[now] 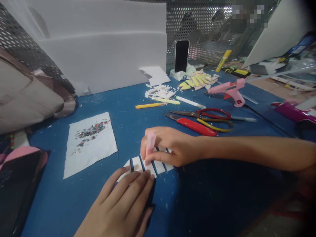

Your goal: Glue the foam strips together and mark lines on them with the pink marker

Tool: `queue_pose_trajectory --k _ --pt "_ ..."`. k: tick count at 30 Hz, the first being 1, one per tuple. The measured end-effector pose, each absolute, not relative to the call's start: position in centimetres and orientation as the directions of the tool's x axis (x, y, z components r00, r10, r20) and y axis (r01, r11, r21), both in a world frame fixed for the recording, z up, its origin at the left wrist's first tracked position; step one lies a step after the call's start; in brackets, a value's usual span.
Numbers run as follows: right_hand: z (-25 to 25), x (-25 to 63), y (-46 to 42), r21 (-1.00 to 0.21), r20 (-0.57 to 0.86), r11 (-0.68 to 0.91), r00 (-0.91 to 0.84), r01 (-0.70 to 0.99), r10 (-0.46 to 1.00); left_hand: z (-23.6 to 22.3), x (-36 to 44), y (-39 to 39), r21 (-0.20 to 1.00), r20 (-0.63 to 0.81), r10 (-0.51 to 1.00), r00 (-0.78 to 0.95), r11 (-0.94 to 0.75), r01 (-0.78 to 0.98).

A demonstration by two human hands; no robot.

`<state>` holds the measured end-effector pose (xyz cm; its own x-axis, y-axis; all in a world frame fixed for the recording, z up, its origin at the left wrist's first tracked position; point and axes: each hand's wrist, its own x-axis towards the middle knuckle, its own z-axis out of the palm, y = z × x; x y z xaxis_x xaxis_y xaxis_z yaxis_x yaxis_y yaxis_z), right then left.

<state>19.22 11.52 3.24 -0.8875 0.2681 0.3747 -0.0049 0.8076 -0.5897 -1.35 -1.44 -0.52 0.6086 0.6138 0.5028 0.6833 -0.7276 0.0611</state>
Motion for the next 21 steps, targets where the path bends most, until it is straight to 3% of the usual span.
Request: queue_pose_trajectory --k 6,11,14,17,21 --pt "3.1 19.0 11.0 -0.534 0.404 0.844 -0.891 -0.047 0.206 0.4 -1.0 -1.2 0.053 0.465 0.609 0.642 -0.743 0.667" --pt "4.0 19.6 11.4 -0.718 0.348 0.696 -0.849 0.031 0.398 0.6 -0.9 -1.4 0.071 0.480 0.618 0.622 -0.734 0.675" --pt "4.9 20.2 12.0 -0.819 0.423 0.574 -0.701 -0.023 0.575 0.5 -0.9 -1.5 0.059 0.466 0.618 0.633 -0.736 0.675" --pt "4.7 21.0 12.3 -0.792 0.532 0.606 -0.563 -0.067 0.633 0.4 -1.0 -1.4 0.028 0.431 0.618 0.658 -0.738 0.675" --pt "2.6 21.7 12.2 -0.778 0.553 0.623 -0.560 -0.082 0.617 0.4 -1.2 -1.1 -0.019 0.380 0.629 0.678 -0.727 0.686"
